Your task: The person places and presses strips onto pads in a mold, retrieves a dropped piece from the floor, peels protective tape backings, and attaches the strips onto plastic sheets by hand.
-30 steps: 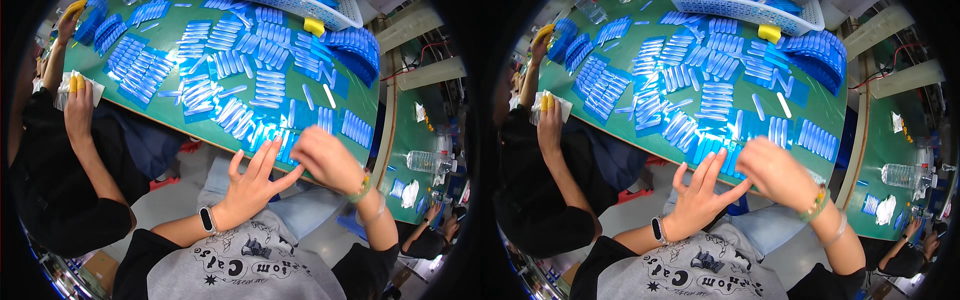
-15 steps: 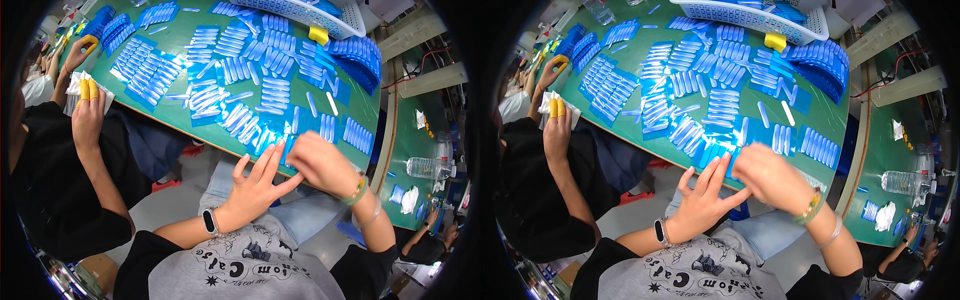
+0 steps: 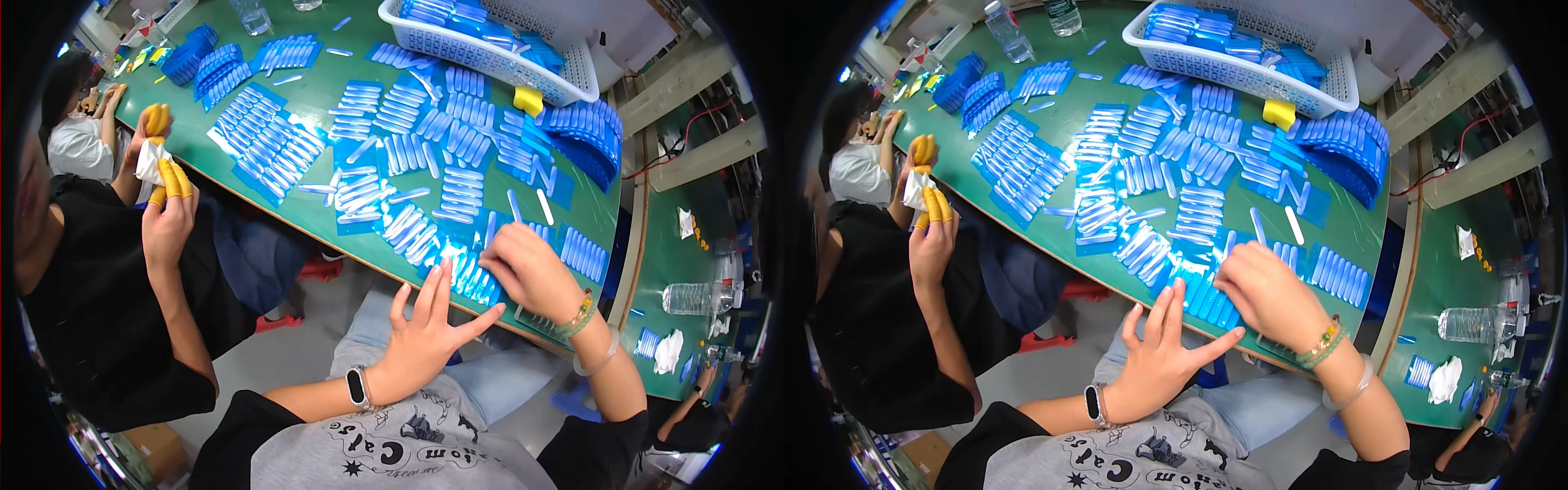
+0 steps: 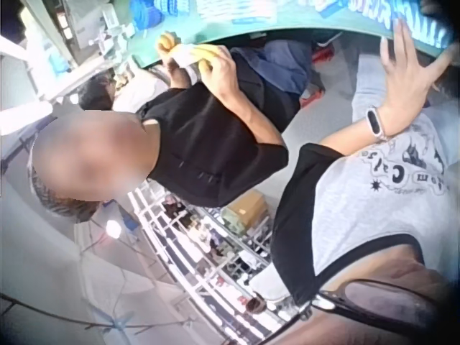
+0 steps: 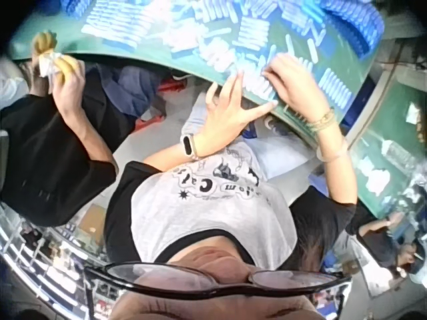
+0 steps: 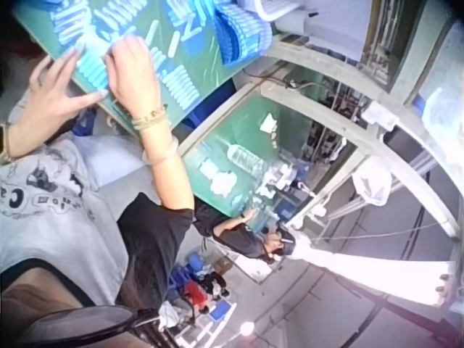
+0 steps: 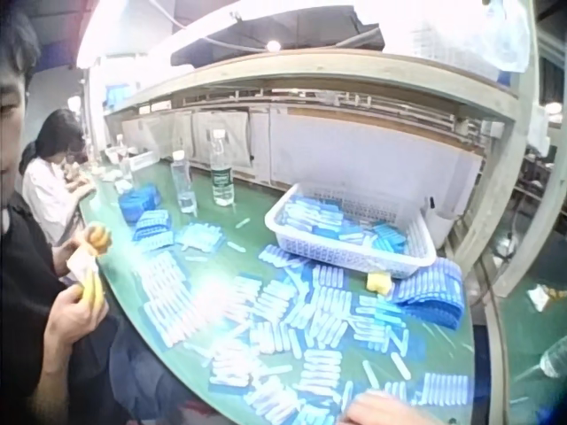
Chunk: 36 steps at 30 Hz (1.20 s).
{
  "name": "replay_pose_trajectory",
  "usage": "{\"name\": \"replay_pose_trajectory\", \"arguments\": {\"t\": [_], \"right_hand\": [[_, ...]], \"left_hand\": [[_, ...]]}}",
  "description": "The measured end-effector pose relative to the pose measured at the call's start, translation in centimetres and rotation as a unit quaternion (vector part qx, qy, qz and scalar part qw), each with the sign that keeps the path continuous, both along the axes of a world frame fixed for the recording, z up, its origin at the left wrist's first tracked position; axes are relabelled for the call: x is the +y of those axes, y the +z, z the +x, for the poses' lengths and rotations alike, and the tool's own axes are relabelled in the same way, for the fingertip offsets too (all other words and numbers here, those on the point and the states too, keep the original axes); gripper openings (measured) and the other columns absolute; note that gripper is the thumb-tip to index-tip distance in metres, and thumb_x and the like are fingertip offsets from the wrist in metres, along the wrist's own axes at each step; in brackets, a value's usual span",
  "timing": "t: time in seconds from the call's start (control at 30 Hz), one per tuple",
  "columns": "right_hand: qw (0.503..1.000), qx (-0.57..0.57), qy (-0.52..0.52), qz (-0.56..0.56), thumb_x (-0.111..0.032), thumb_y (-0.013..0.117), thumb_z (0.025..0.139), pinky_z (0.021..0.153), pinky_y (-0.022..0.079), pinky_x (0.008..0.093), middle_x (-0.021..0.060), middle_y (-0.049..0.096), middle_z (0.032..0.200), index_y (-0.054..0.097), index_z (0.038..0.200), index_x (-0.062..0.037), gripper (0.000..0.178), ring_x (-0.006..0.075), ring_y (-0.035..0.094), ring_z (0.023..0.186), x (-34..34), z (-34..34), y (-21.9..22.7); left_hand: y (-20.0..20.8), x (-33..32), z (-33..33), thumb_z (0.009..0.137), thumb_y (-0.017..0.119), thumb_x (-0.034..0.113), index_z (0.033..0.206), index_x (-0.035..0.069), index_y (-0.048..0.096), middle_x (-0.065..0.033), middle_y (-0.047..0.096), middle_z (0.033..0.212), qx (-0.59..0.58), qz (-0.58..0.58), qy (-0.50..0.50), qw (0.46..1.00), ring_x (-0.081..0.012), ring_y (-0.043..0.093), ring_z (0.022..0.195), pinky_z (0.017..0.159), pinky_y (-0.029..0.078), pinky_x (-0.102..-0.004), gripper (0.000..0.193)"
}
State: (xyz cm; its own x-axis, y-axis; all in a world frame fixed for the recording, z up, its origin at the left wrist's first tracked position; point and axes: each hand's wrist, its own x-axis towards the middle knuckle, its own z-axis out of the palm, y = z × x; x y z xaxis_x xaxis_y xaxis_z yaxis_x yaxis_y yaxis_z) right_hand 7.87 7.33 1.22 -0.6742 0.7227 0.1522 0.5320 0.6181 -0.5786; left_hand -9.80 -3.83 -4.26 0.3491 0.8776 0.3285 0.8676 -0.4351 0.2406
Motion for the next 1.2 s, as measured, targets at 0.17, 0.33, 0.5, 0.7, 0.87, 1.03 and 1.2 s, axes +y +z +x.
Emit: {"name": "replay_pose_trajectory", "arguments": {"t": [0.17, 0.33, 0.5, 0.7, 0.87, 1.03, 1.2], "right_hand": [[0.996, -0.012, 0.086, -0.011, -0.003, 0.065, 0.079, 0.074, 0.046, 0.0397, 0.0132, 0.054, 0.081, 0.056, 0.084, -0.0010, 0.010, 0.0329, 0.055, 0.081, -0.8, -0.5, 0.3], [1.000, -0.002, 0.017, 0.018, -0.004, 0.067, 0.079, 0.074, 0.046, 0.0400, 0.0125, 0.055, 0.082, 0.055, 0.083, -0.0017, 0.013, 0.0327, 0.055, 0.081, 0.1, -0.4, 0.5], [0.999, 0.016, 0.030, -0.012, -0.005, 0.066, 0.081, 0.075, 0.046, 0.0409, 0.0131, 0.054, 0.082, 0.055, 0.082, -0.0017, 0.012, 0.0329, 0.054, 0.082, 0.4, -0.5, 0.1], [1.000, 0.017, -0.003, -0.015, -0.004, 0.064, 0.082, 0.075, 0.047, 0.0411, 0.0143, 0.054, 0.081, 0.055, 0.082, -0.0007, 0.010, 0.0333, 0.055, 0.081, 0.3, -1.1, -0.1], [0.998, 0.025, 0.059, -0.001, -0.006, 0.063, 0.083, 0.076, 0.046, 0.0416, 0.0138, 0.055, 0.082, 0.055, 0.083, -0.0008, 0.010, 0.0331, 0.056, 0.083, 0.1, -1.4, -0.1], [0.995, -0.004, 0.093, -0.040, -0.009, 0.063, 0.084, 0.077, 0.046, 0.0427, 0.0144, 0.056, 0.083, 0.054, 0.085, -0.0006, 0.012, 0.0340, 0.056, 0.086, -0.1, -2.1, -0.1], [0.998, 0.008, 0.054, -0.003, -0.009, 0.065, 0.083, 0.074, 0.046, 0.0417, 0.0136, 0.058, 0.081, 0.055, 0.085, -0.0021, 0.012, 0.0329, 0.057, 0.081, 2.3, -1.9, 0.0]], "left_hand": [[0.2, -0.1, -0.3, 0.086, 0.054, 0.016, 0.133, 0.044, 0.052, -0.0288, 0.035, 0.147, -0.032, -0.017, -0.021, 0.999, -0.0281, 0.038, 0.135, 0.105, 0.020, -0.0449, 0.055], [0.5, 0.3, -0.3, 0.085, 0.052, 0.016, 0.131, 0.047, 0.053, -0.0299, 0.040, 0.143, 0.024, 0.005, -0.020, 1.000, -0.0295, 0.038, 0.133, 0.101, 0.021, -0.0458, 0.056], [0.1, 0.2, 0.0, 0.085, 0.052, 0.016, 0.131, 0.049, 0.052, -0.0289, 0.040, 0.143, 0.026, 0.020, -0.011, 0.999, -0.0290, 0.038, 0.133, 0.102, 0.020, -0.0462, 0.057], [0.0, -0.1, -1.0, 0.085, 0.057, 0.021, 0.132, 0.034, 0.056, -0.0273, 0.040, 0.145, 0.088, 0.030, 0.000, 0.996, -0.0284, 0.037, 0.134, 0.103, 0.018, -0.0479, 0.048], [0.1, 0.0, -1.1, 0.083, 0.058, 0.017, 0.132, 0.031, 0.056, -0.0270, 0.041, 0.145, 0.068, 0.031, 0.010, 0.997, -0.0283, 0.036, 0.133, 0.103, 0.019, -0.0490, 0.051], [0.4, 0.0, -1.3, 0.082, 0.058, 0.016, 0.132, 0.032, 0.056, -0.0275, 0.041, 0.144, 0.073, 0.031, 0.007, 0.997, -0.0287, 0.035, 0.134, 0.103, 0.021, -0.0483, 0.052], [0.5, -0.1, -1.3, 0.083, 0.058, 0.016, 0.133, 0.033, 0.054, -0.0297, 0.040, 0.144, 0.077, 0.033, 0.021, 0.996, -0.0288, 0.034, 0.135, 0.102, 0.020, -0.0490, 0.053]]}}
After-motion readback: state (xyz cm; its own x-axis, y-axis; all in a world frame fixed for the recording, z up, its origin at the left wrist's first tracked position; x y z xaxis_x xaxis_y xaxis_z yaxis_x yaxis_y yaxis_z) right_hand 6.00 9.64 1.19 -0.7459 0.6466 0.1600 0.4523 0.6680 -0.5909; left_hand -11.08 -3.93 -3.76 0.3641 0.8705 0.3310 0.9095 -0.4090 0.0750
